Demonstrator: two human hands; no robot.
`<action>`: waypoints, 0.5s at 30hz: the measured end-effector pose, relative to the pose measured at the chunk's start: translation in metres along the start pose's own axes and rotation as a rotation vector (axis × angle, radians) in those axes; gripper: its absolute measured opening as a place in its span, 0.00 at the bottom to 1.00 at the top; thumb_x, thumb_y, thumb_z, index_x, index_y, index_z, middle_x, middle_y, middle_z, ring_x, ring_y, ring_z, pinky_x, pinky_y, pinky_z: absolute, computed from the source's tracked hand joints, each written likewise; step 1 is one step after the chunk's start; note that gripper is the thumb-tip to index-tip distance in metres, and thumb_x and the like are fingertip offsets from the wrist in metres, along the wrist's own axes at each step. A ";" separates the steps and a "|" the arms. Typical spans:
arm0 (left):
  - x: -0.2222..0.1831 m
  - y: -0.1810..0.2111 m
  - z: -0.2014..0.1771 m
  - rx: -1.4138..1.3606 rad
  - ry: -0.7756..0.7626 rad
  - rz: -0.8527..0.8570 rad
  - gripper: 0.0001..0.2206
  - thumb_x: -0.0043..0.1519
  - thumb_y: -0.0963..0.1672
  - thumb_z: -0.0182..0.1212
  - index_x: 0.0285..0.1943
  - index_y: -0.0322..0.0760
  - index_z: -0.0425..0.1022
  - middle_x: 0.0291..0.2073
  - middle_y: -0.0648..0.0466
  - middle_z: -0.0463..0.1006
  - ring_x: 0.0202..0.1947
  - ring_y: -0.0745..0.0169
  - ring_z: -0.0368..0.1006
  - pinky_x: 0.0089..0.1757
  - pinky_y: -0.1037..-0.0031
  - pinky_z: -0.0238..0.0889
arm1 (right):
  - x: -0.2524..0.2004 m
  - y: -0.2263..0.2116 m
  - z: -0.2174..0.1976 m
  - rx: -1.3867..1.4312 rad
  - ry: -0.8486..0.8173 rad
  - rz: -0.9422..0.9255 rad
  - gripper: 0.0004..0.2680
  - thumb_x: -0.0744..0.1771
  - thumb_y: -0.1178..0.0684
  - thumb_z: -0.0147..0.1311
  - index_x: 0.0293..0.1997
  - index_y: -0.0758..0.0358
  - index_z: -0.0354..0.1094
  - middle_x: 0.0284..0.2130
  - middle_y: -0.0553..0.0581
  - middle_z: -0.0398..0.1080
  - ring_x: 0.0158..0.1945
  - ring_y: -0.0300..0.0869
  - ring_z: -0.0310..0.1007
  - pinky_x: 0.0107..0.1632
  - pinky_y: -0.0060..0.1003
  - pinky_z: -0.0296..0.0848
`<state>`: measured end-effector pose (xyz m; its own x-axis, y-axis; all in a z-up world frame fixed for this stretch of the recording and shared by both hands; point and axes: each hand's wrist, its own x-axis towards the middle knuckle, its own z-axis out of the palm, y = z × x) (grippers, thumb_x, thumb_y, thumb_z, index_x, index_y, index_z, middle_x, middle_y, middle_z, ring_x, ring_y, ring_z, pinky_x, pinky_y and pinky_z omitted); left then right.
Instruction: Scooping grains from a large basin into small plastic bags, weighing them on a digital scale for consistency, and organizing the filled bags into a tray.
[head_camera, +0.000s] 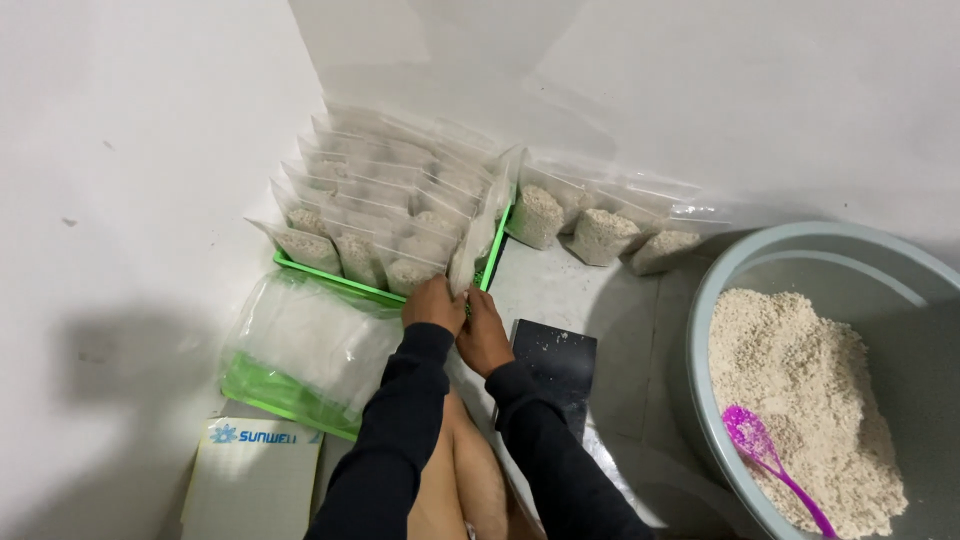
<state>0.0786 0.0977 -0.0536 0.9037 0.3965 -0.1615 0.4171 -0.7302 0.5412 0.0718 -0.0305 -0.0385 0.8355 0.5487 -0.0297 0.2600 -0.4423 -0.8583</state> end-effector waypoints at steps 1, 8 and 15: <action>0.004 0.000 0.005 -0.001 -0.003 0.003 0.12 0.60 0.47 0.58 0.40 0.31 0.73 0.30 0.44 0.77 0.37 0.44 0.78 0.35 0.60 0.74 | 0.005 0.011 0.005 -0.001 0.003 0.003 0.23 0.65 0.63 0.45 0.69 0.76 0.44 0.63 0.77 0.48 0.66 0.68 0.52 0.67 0.60 0.56; 0.015 -0.001 0.027 0.013 0.045 0.009 0.09 0.62 0.42 0.53 0.33 0.31 0.75 0.25 0.42 0.78 0.33 0.45 0.79 0.32 0.63 0.74 | 0.021 0.068 0.035 -0.171 0.055 -0.111 0.28 0.65 0.54 0.53 0.73 0.68 0.41 0.64 0.70 0.54 0.65 0.62 0.55 0.68 0.54 0.55; -0.008 0.017 -0.001 -0.037 -0.006 -0.065 0.11 0.62 0.44 0.53 0.38 0.30 0.78 0.31 0.44 0.81 0.37 0.49 0.79 0.37 0.62 0.73 | 0.010 0.056 -0.002 0.204 -0.084 0.069 0.21 0.68 0.60 0.44 0.71 0.70 0.46 0.65 0.72 0.54 0.69 0.60 0.53 0.69 0.50 0.59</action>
<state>0.0786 0.0827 -0.0424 0.8755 0.4387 -0.2023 0.4711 -0.6822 0.5592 0.0951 -0.0511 -0.0855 0.8024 0.5830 -0.1274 0.0933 -0.3334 -0.9381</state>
